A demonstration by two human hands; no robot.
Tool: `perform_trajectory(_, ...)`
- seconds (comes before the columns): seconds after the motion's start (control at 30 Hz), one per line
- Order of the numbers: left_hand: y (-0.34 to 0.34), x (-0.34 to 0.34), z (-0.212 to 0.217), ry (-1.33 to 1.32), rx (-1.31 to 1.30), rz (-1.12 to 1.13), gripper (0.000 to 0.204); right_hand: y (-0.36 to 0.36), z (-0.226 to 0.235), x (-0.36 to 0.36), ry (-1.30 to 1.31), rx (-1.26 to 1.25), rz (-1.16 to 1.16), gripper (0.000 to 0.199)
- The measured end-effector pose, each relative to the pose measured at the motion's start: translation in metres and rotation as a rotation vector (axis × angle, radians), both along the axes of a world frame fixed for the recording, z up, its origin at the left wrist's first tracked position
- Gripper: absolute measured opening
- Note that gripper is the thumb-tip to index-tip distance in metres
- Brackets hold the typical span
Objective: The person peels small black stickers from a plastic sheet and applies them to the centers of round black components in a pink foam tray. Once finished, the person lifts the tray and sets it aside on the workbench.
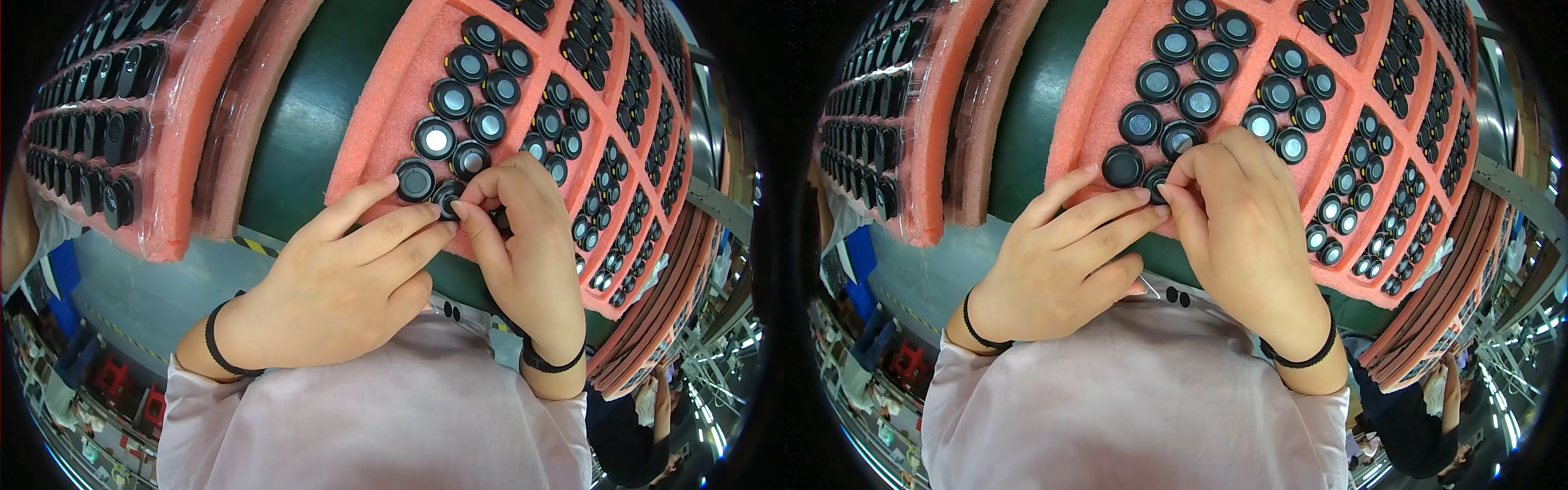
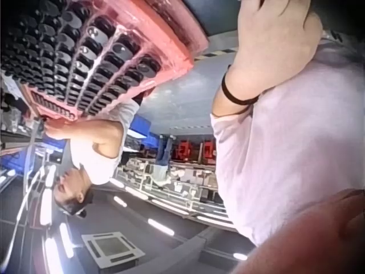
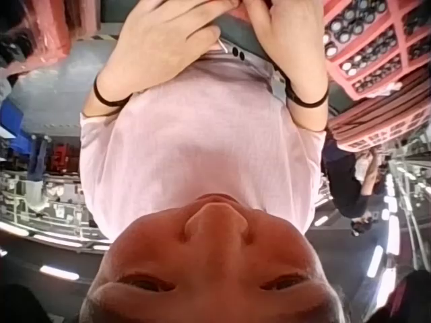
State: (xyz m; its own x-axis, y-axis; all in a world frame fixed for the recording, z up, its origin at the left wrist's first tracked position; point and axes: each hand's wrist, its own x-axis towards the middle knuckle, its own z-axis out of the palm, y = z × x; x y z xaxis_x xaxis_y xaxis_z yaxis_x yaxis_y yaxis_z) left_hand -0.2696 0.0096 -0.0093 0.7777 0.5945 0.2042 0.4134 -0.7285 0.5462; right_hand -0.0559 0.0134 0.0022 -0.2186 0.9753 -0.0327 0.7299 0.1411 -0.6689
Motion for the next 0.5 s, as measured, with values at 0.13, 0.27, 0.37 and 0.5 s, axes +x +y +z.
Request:
perform_trajectory(0.13, 0.000, 0.000, 0.001, 0.003, 0.004, -0.006, 0.026, 0.000, -0.001, -0.001, -0.005, -0.007, -0.009, 0.015)
perform_trajectory(0.27, 0.002, -0.001, 0.002, 0.006, 0.010, -0.016, 0.026, 0.000, -0.001, -0.002, -0.038, 0.034, -0.009, 0.015)
perform_trajectory(0.37, 0.003, -0.001, 0.004, 0.019, 0.025, -0.029, 0.026, -0.003, -0.001, -0.002, 0.013, 0.033, -0.085, 0.015)
perform_trajectory(0.5, 0.004, -0.001, 0.006, -0.034, 0.015, -0.032, 0.025, -0.015, 0.011, 0.012, 0.090, 0.055, -0.011, 0.016)
